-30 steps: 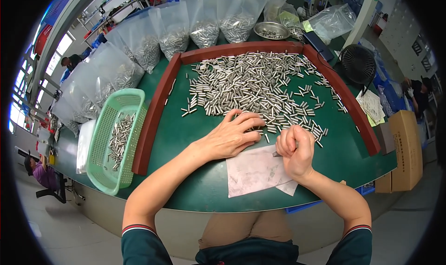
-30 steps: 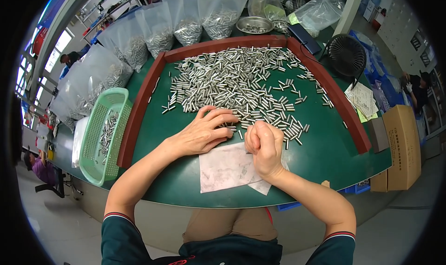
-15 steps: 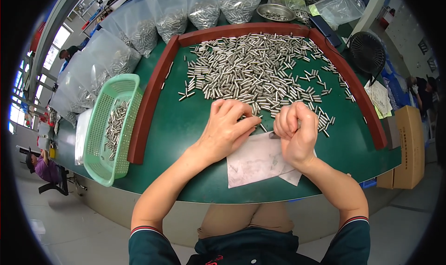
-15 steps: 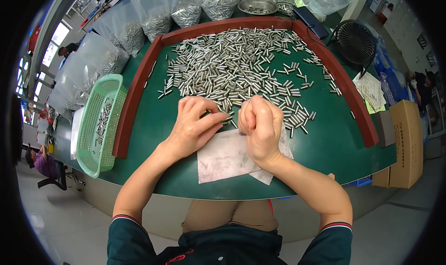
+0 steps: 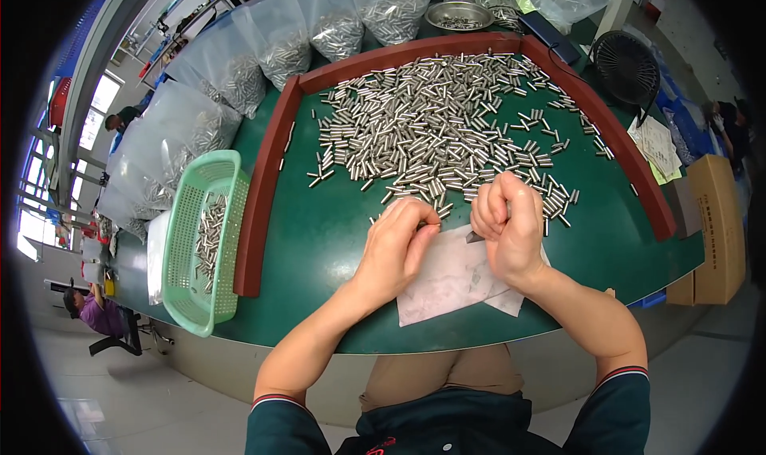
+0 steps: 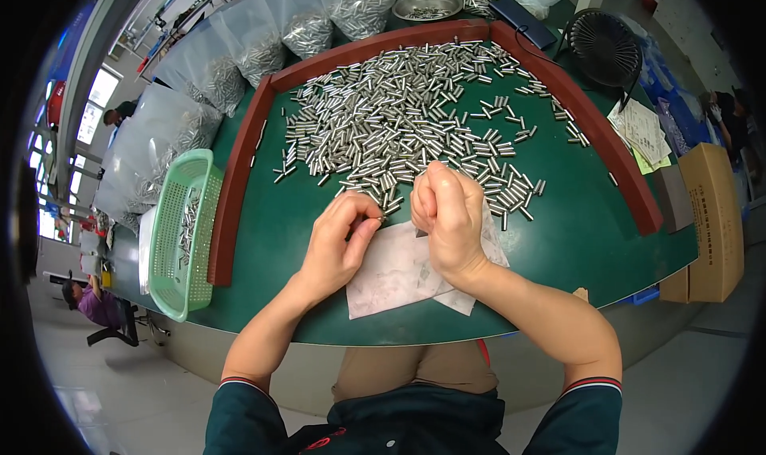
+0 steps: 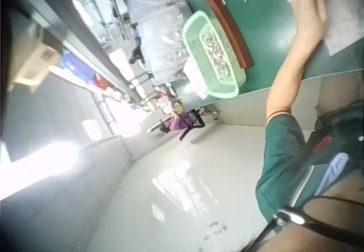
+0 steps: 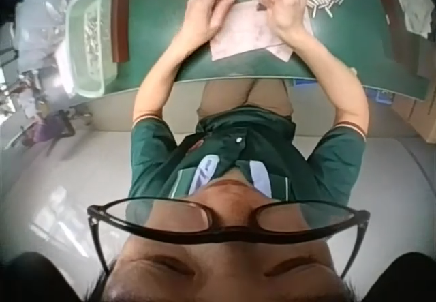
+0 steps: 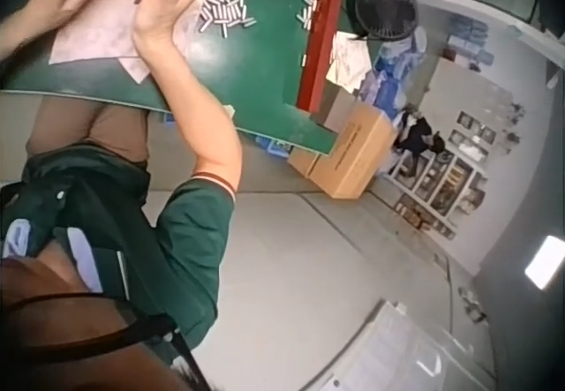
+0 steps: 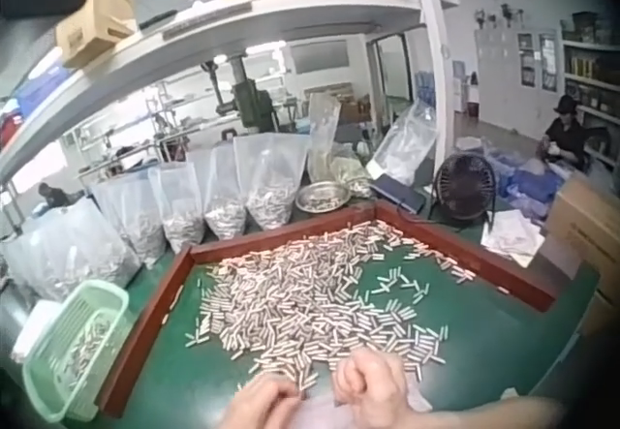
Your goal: Inspecting and cleaning small cylindrical metal pins using a cloth and placing them in a basket.
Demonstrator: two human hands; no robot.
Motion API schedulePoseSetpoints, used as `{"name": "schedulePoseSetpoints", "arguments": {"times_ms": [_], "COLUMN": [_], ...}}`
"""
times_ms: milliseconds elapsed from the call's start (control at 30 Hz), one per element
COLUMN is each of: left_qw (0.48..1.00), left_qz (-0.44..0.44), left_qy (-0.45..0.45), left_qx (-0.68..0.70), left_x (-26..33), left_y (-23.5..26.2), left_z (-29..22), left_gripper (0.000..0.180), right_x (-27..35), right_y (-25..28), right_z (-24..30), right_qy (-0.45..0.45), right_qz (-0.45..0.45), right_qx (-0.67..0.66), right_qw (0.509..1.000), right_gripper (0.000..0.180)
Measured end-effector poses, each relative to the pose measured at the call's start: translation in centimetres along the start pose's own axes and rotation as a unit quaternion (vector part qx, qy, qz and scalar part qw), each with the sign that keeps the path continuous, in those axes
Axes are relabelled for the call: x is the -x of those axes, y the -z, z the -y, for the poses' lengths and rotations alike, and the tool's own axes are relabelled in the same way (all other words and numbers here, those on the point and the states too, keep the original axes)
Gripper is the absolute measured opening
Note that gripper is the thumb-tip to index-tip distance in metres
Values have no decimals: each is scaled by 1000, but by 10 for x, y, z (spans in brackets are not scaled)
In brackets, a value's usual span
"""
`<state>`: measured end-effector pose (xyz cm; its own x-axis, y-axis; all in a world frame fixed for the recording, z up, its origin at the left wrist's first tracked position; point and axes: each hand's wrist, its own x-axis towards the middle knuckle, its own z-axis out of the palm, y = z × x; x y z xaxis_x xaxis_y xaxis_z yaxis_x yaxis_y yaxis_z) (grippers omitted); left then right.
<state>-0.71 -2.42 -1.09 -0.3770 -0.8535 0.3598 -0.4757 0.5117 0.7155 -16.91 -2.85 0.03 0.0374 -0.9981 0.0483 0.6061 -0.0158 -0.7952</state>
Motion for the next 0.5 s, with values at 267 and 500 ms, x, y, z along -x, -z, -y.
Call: {"name": "schedulePoseSetpoints", "arguments": {"times_ms": [267,500], "left_qw": [889,860], "left_qz": [53,55], "left_qy": [282,306], "left_qx": [358,404], "left_x": [11,9], "left_y": [15,19], "left_z": [1,0], "left_gripper": [9,11], "right_x": [-2,-3], "right_y": [-3,-1], "right_z": [1,1], "right_qy": [-22,-22], "right_qz": [-8,-1], "right_qx": [-4,-5], "right_qw": [1000,1000], "right_gripper": [38,38]}}
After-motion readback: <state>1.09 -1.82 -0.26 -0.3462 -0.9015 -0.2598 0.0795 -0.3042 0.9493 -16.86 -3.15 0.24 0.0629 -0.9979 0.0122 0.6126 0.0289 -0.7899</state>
